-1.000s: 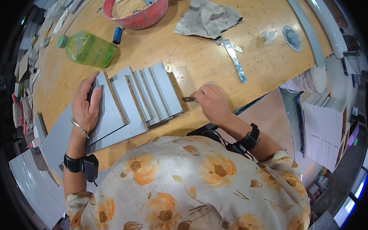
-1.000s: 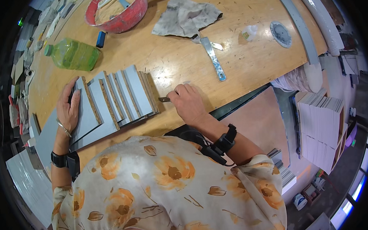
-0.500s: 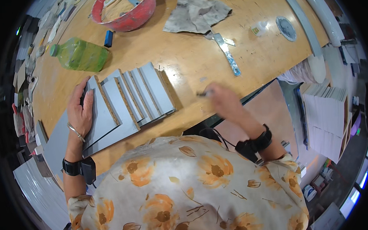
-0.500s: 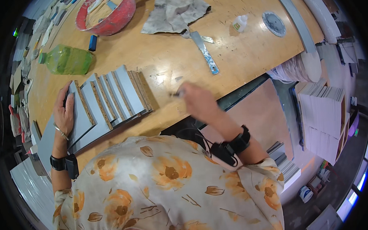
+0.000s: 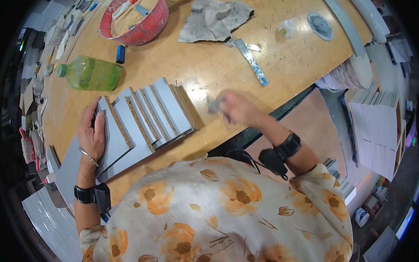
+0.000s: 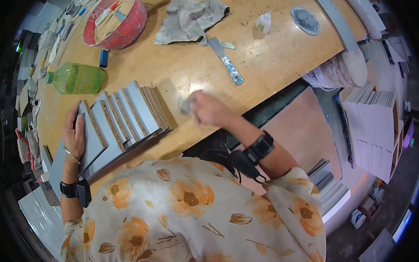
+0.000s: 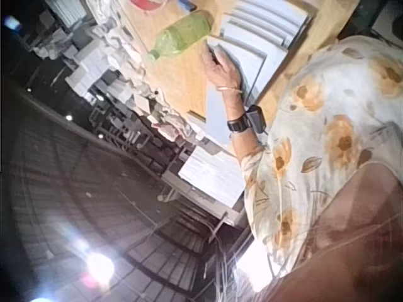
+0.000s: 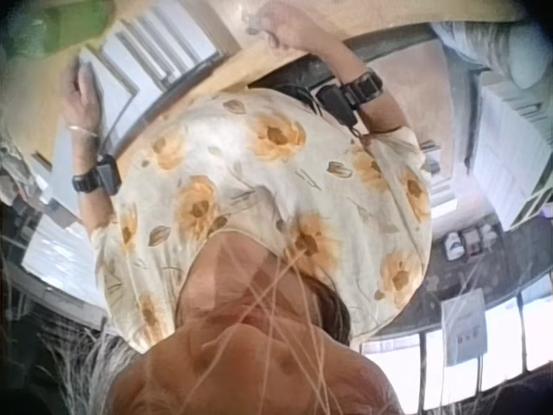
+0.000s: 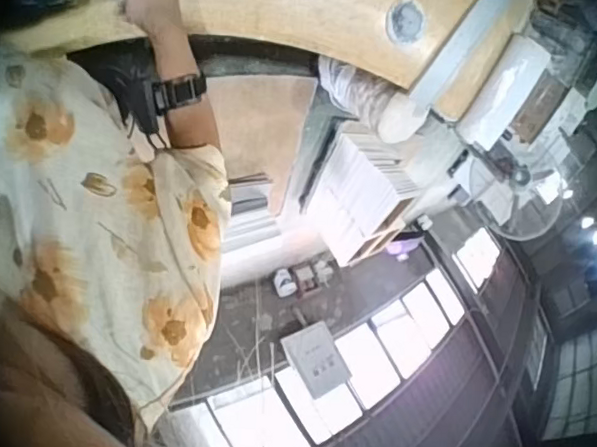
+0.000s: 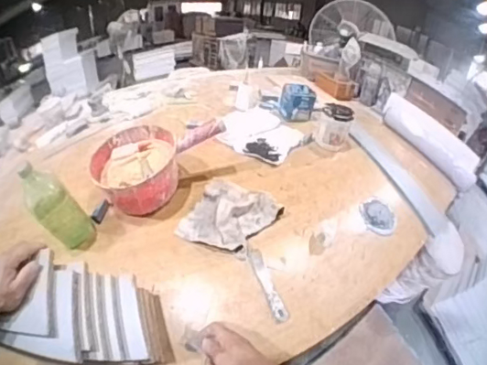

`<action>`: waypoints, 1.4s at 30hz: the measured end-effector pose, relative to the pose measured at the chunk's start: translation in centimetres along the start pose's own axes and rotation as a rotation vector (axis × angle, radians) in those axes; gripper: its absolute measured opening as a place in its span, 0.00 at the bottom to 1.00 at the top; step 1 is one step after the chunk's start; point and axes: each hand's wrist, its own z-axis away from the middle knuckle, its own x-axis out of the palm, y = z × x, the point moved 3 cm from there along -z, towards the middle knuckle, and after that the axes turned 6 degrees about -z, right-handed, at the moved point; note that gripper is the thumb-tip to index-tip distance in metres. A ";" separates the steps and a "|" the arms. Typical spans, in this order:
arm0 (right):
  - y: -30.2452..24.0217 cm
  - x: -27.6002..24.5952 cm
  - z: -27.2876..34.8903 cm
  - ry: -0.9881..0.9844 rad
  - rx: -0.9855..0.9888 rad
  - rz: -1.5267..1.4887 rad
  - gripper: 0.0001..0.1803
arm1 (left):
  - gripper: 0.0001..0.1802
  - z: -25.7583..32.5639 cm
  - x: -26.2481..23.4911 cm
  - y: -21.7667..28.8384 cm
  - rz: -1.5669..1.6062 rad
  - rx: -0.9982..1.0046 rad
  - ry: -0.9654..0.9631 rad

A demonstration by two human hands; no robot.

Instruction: The person scrapes the edges of wooden panels with a blade, applies glue from a bottle to the grooves, and wipes the surfaces with a cloth.

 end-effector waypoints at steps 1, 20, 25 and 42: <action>0.3 0.8 1.0 -0.052 -0.058 0.105 0.11 | 0.20 -0.1 0.0 0.0 -0.034 0.011 -0.011; -3.6 6.2 -2.8 0.026 -0.480 -0.011 0.36 | 0.29 22.2 -20.5 -35.8 -0.306 -0.731 0.430; -5.0 10.7 -3.1 0.085 -0.532 0.271 0.45 | 0.39 30.5 -17.0 -36.7 0.331 -1.341 0.728; -5.0 11.0 -1.8 0.156 -0.432 0.015 0.37 | 0.23 31.2 -3.5 -43.1 1.162 -0.749 0.876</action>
